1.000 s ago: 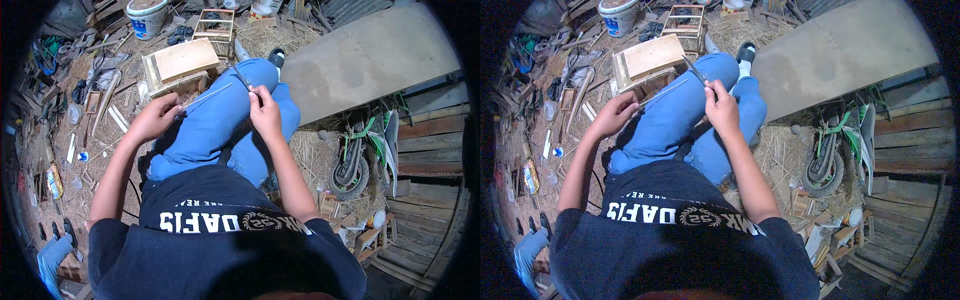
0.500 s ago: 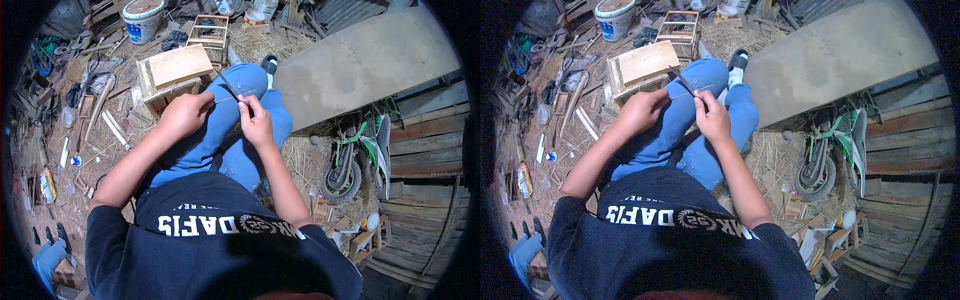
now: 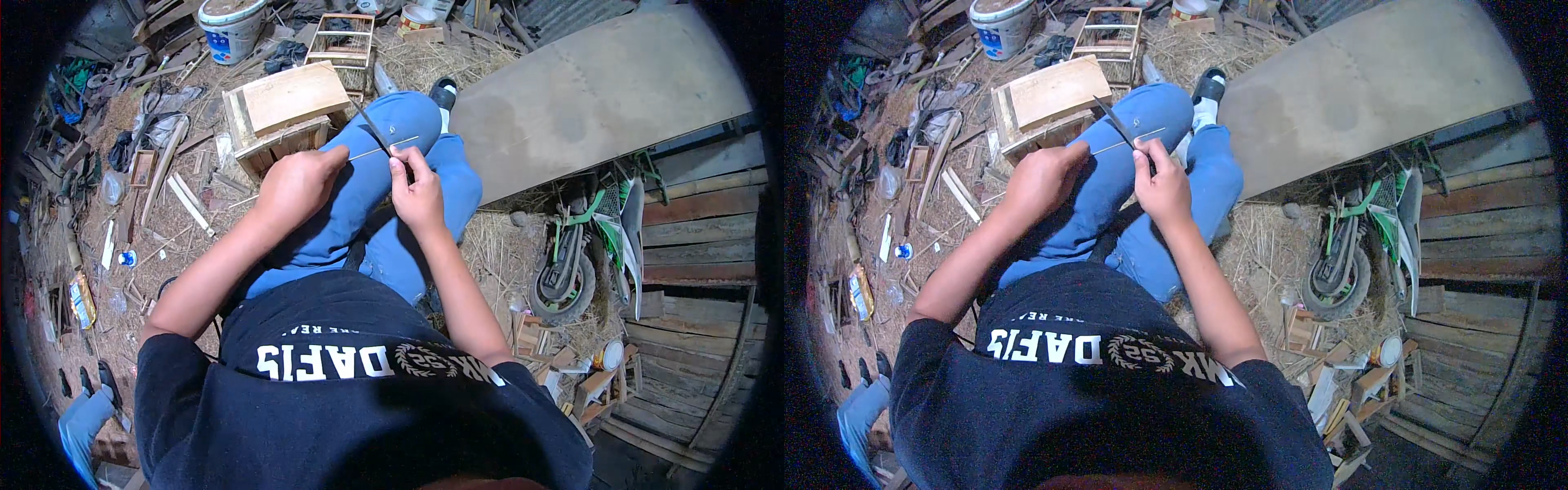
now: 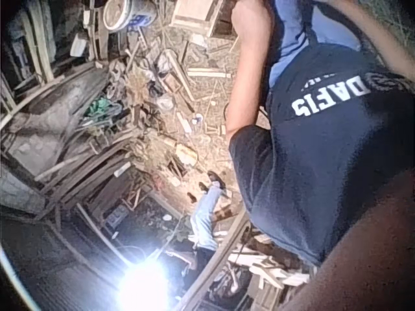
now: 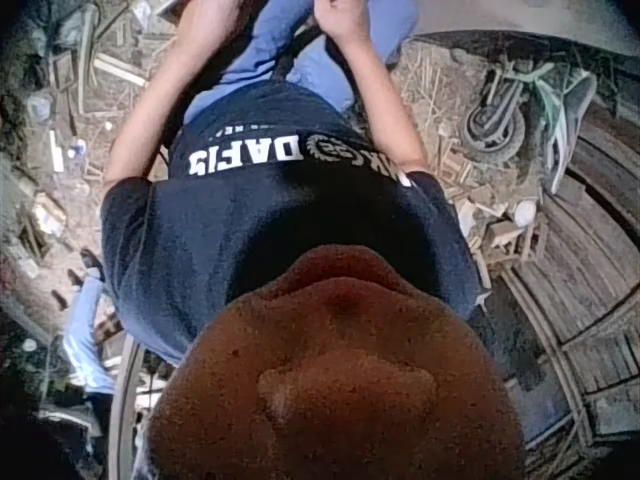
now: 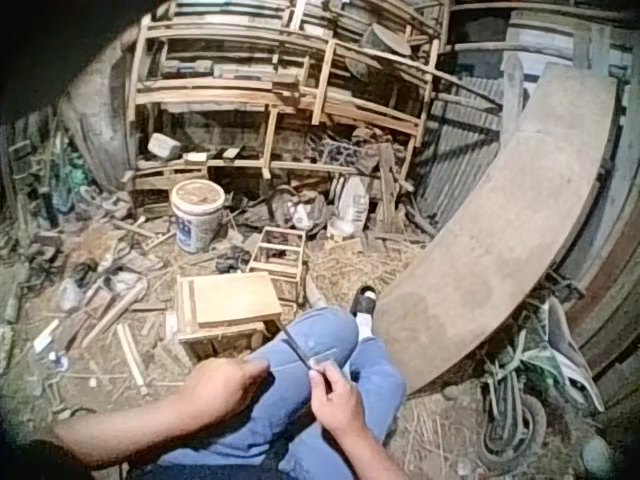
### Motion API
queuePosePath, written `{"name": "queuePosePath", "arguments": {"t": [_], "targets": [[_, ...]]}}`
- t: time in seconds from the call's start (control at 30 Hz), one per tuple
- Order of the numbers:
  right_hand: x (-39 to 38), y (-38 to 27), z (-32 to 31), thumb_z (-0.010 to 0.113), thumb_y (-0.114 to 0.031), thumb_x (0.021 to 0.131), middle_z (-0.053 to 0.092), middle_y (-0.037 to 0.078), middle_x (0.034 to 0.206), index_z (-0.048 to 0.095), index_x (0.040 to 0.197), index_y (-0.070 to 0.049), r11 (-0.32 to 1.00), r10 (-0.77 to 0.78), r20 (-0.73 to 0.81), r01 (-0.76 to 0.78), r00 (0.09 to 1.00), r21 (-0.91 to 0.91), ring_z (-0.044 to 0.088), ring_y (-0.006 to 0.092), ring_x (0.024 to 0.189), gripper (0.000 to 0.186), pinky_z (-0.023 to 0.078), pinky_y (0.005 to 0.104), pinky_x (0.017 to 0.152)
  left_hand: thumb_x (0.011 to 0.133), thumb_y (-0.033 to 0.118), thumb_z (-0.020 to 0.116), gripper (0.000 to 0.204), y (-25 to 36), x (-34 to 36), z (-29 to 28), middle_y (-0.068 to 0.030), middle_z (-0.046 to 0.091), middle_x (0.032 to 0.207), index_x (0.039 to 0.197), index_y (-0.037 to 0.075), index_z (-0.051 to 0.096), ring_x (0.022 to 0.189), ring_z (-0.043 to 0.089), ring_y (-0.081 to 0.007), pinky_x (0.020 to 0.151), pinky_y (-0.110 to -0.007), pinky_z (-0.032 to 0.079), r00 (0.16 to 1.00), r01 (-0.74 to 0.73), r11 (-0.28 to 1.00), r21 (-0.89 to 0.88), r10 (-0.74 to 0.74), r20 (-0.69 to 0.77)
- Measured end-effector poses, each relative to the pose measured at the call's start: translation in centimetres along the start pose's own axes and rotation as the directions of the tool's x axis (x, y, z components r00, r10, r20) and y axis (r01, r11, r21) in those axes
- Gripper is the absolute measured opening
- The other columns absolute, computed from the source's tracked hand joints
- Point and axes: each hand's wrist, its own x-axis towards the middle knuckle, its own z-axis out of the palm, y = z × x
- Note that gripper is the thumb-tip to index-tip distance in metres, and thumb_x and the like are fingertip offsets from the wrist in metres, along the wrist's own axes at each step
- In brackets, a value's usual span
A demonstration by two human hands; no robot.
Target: The person whittles a thin strip of bamboo using a knife, scraping along its length to smooth it while holding it in their hands.
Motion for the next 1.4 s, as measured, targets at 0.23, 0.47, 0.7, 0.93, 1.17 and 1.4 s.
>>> {"name": "queuePosePath", "arguments": {"t": [0.23, 0.47, 0.7, 0.93, 1.17, 1.4], "targets": [[0.0, -0.7, 0.2, 0.061, -0.021, 0.099, 0.073, 0.016, 0.101, 0.067, 0.111, -0.012, 0.997, -0.020, -0.008, 0.020, 1.000, -0.081, 0.070, 0.0399, 0.092, 0.017, 0.055, 0.0475, 0.076, 0.092, 0.014, 0.060, 0.012, -0.8, -0.1, -0.1, -0.0230, 0.067, 0.086, 0.102, 0.007, 0.061, 0.081, 0.066, -0.0463, 0.068, -0.054, 0.052, 0.999, -0.011, 1.000, 0.014, 0.010, 0.031], [-0.5, -1.6, 1.0, 0.062, -0.020, 0.098, 0.073, 0.015, 0.097, 0.067, 0.108, -0.012, 0.986, -0.031, -0.053, 0.022, 0.998, -0.165, 0.070, 0.0398, 0.088, 0.014, 0.055, 0.0481, 0.073, 0.092, 0.011, 0.060, 0.015, -1.7, -1.9, -0.8, -0.0221, 0.068, 0.089, 0.107, 0.008, 0.061, 0.083, 0.066, -0.0454, 0.070, -0.053, 0.053, 1.000, -0.020, 0.999, 0.041, 0.019, 0.022], [-0.5, -0.9, 1.1, 0.061, -0.019, 0.099, 0.073, 0.017, 0.097, 0.066, 0.105, -0.010, 0.994, 0.008, -0.123, -0.021, 0.992, -0.110, 0.069, 0.0407, 0.090, 0.011, 0.055, 0.0474, 0.076, 0.090, 0.007, 0.061, 0.014, -3.3, -5.6, -3.0, -0.0233, 0.065, 0.085, 0.104, 0.007, 0.058, 0.079, 0.065, -0.0458, 0.067, -0.052, 0.051, 0.999, 0.036, 0.999, 0.021, -0.036, 0.011], [-1.1, 1.2, 1.0, 0.061, -0.013, 0.099, 0.071, 0.021, 0.102, 0.063, 0.104, -0.001, 0.991, 0.053, -0.128, -0.035, 0.990, 0.133, 0.069, 0.0373, 0.100, 0.013, 0.053, 0.0405, 0.086, 0.094, 0.013, 0.060, 0.011, -1.9, -5.1, -3.0, -0.0248, 0.065, 0.083, 0.098, 0.004, 0.053, 0.082, 0.065, -0.0466, 0.068, -0.056, 0.050, 0.996, 0.060, 0.996, -0.066, -0.064, -0.064], [-0.4, -1.7, 0.8, 0.064, -0.016, 0.098, 0.072, 0.017, 0.096, 0.068, 0.105, -0.007, 0.998, -0.070, -0.074, 0.070, 0.995, -0.003, 0.070, 0.0370, 0.089, 0.012, 0.054, 0.0433, 0.076, 0.096, 0.018, 0.061, 0.014, -1.6, -0.5, -0.2, -0.0242, 0.068, 0.088, 0.102, 0.006, 0.058, 0.084, 0.066, -0.0467, 0.070, -0.055, 0.051, 1.000, 0.014, 0.997, -0.077, -0.015, -0.008], [-0.3, -2.7, 0.0, 0.064, -0.021, 0.099, 0.073, 0.018, 0.098, 0.068, 0.108, -0.006, 0.993, 0.022, 0.023, -0.019, 1.000, -0.116, 0.073, 0.0353, 0.093, 0.018, 0.055, 0.0391, 0.076, 0.096, 0.019, 0.060, 0.015, -0.9, 0.3, 0.6, -0.0254, 0.067, 0.085, 0.100, 0.005, 0.059, 0.082, 0.066, -0.0467, 0.069, -0.056, 0.051, 1.000, -0.006, 0.998, -0.058, 0.006, 0.000]]}}
